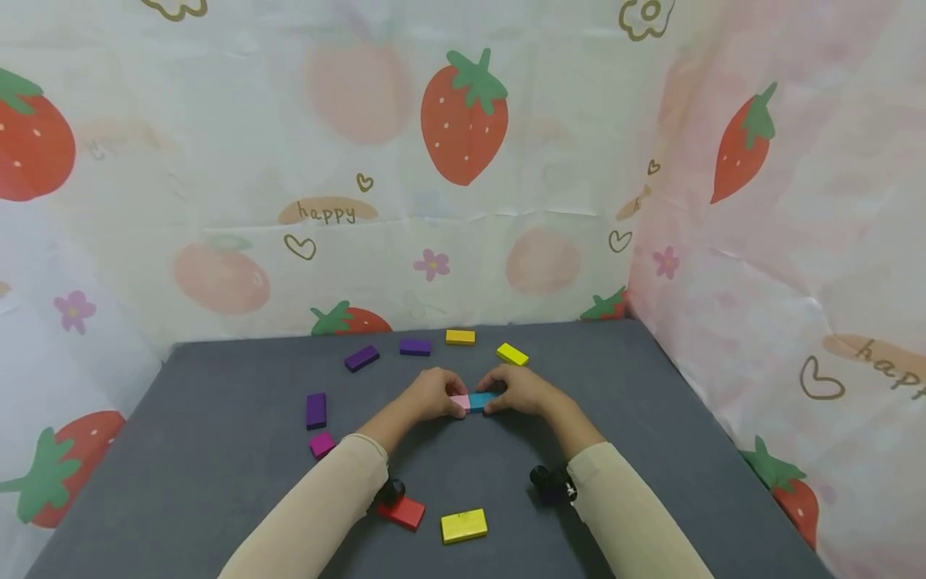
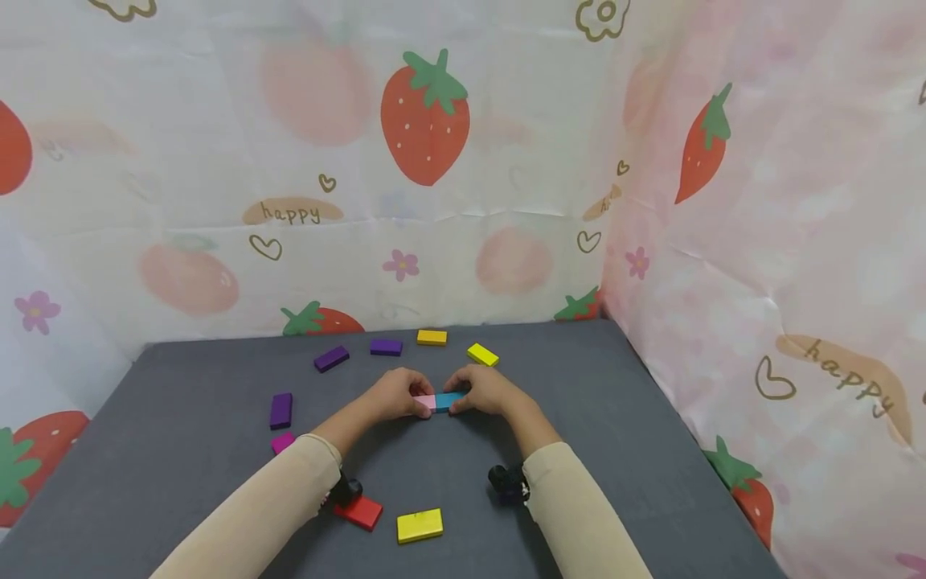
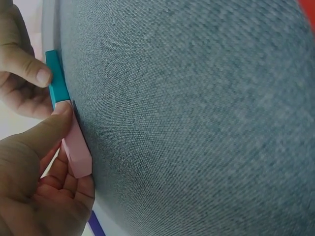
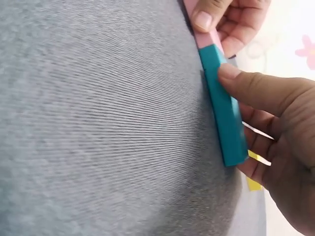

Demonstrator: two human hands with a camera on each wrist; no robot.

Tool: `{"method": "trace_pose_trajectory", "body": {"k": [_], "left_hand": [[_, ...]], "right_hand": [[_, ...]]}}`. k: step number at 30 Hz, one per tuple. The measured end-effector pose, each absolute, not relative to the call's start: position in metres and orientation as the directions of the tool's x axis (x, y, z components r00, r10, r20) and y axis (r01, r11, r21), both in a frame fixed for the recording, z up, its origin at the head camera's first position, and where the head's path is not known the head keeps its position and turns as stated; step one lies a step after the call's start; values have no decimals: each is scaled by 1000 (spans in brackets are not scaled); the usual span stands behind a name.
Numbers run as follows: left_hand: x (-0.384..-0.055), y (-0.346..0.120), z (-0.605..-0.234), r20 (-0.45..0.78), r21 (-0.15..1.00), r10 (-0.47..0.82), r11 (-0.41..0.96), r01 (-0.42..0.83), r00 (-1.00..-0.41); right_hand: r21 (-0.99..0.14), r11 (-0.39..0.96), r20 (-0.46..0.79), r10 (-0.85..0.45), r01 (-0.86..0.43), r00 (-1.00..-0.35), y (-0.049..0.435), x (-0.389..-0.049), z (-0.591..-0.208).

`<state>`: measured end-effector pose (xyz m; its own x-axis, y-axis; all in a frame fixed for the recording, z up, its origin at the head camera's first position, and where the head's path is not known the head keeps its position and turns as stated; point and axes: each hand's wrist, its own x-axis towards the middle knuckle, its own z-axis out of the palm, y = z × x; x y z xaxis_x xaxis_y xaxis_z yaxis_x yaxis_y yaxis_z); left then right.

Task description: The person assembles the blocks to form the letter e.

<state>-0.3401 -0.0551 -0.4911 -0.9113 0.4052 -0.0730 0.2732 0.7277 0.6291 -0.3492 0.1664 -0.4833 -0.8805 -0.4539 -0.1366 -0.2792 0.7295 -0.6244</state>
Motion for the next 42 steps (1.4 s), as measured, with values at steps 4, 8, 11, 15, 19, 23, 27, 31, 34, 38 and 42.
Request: {"method": "trace_pose_trajectory", "body": {"k": [4, 8, 11, 15, 19, 23, 27, 31, 34, 38, 42], "left_hand": [[-340, -55, -491, -82, 623, 402, 735, 268, -912], [-341, -55, -493, -81, 614, 401, 742, 271, -913], [-341, -56, -494, -84, 614, 397, 743, 266, -914], [-342, -56, -494, -87, 622, 393, 739, 258, -915], [-341, -56, -495, -95, 631, 388, 736, 246, -917], [-341, -56, -496, -105, 637, 383, 735, 234, -918], [-340, -56, -496, -103, 637, 381, 734, 234, -919], [-340, -57, -496, -92, 642, 388, 727, 243, -917], [-340, -57, -495, -91, 645, 391, 724, 245, -916], [-338, -58, -494, -90, 645, 392, 724, 246, -916], [-337, -58, -493, -88, 648, 391, 721, 246, -916]], "right_hand": [[-624, 726, -106, -445, -289, -889, 170, -354, -481], [-603, 738, -54, -418, -304, -907, 175, -359, -477], [-592, 739, 5, -396, -322, -918, 180, -364, -475], [-591, 736, 87, -349, -330, -933, 186, -373, -475], [-582, 759, 121, -273, -291, -954, 193, -382, -478], [-593, 773, 115, -195, -225, -974, 199, -387, -481], [-600, 782, 93, -142, -169, -985, 202, -389, -483], [-598, 791, 68, -110, -128, -992, 203, -392, -486], [-606, 787, 57, -98, -113, -994, 203, -392, -489], [-622, 777, 49, -85, -97, -995, 202, -393, -493], [-624, 777, 45, -73, -85, -996, 200, -394, -498]]}}
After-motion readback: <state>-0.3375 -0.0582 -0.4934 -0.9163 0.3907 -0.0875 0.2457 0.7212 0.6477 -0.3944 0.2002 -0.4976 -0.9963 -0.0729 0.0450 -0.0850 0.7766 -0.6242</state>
